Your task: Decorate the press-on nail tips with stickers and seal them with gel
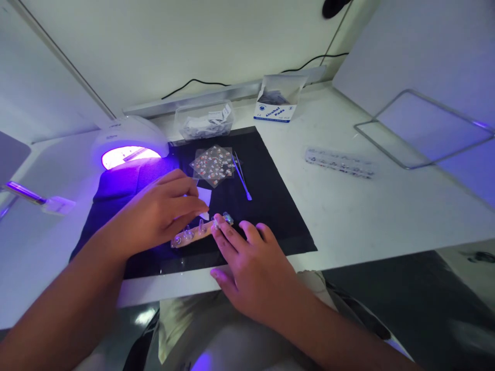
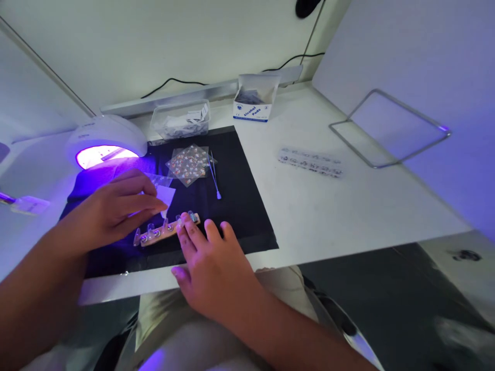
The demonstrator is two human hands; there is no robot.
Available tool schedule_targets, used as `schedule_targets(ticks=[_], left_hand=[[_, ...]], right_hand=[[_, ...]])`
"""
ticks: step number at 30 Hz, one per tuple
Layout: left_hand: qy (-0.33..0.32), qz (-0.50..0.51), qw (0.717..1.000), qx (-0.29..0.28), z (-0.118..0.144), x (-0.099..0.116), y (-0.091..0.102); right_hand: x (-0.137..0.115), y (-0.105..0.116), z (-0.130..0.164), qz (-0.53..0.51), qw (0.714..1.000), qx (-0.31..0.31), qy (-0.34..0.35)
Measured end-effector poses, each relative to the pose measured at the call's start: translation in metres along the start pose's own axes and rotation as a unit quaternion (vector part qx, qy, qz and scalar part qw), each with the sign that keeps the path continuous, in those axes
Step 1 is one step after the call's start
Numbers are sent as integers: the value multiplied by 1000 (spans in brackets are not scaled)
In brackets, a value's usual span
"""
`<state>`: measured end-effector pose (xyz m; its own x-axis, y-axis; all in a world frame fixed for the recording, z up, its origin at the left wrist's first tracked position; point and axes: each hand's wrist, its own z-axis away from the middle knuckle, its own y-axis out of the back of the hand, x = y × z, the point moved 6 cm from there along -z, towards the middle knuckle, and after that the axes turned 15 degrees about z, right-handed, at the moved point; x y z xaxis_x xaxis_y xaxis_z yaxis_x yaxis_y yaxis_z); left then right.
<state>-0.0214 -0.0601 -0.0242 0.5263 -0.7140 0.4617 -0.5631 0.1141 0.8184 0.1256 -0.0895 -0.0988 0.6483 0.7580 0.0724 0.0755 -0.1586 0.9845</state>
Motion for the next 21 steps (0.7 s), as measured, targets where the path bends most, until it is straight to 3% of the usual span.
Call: schedule_targets(ticks=[4,10,21], left_hand=[[-2,6,1000,1,9,5,9],[13,50,998,-22,21,-6,-7],[-1,28,999,-43,21,-9,-22]], right_hand=[[3,2,7,-28,999,37,0],[1,5,15,-63,991,113,21],[-20,0,-4,-1,1000,3,-5]])
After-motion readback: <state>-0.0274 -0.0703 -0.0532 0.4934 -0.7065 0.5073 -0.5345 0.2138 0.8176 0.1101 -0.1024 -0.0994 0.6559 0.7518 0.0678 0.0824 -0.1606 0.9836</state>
